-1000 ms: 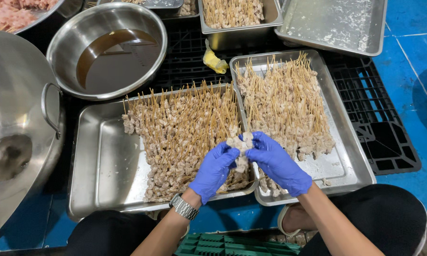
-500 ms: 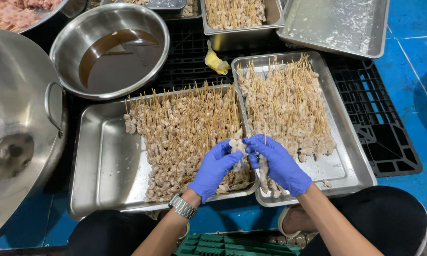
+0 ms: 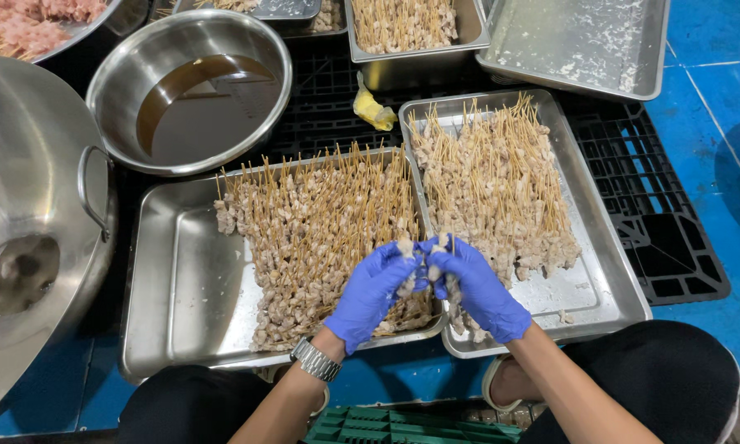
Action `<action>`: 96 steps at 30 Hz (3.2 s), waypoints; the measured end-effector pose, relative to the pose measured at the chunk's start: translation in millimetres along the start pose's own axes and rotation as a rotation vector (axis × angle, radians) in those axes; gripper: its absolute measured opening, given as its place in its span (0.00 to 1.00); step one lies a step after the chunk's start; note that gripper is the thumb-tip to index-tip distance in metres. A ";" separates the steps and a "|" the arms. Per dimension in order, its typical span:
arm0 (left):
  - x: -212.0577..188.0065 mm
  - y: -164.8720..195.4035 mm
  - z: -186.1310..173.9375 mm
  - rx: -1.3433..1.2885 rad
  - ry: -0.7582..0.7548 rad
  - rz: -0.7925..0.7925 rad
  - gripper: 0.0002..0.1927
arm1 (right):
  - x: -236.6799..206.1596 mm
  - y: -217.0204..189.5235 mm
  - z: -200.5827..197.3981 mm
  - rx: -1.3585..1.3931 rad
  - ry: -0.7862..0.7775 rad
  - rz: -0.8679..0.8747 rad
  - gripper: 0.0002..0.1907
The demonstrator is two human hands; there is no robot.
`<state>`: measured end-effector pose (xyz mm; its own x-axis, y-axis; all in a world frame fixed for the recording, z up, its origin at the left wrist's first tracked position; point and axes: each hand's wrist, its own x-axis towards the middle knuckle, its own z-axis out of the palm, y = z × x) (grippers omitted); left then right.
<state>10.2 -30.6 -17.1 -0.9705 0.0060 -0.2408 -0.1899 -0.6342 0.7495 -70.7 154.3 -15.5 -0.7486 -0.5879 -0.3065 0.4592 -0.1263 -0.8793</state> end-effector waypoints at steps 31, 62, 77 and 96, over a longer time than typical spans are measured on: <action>12.2 -22.2 -14.0 -0.233 0.163 -0.017 0.15 | -8.7 -30.9 -86.5 -0.740 0.176 0.228 0.16; 9.8 -6.1 -4.7 -0.035 0.185 -0.012 0.19 | 32.2 86.5 -87.7 -1.099 0.524 0.081 0.21; 7.8 2.1 -19.3 0.051 0.200 0.007 0.21 | 15.8 68.5 -102.8 -1.204 0.226 -0.183 0.18; -9.4 124.6 -133.8 0.477 0.524 0.546 0.16 | -36.3 -36.5 -102.9 -1.083 0.274 -0.051 0.11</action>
<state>15.5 -213.1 -4.0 -0.7737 -0.6305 0.0619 0.1241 -0.0551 0.9907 -109.5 262.5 -9.9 -0.8959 -0.3896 -0.2132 -0.1346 0.6956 -0.7057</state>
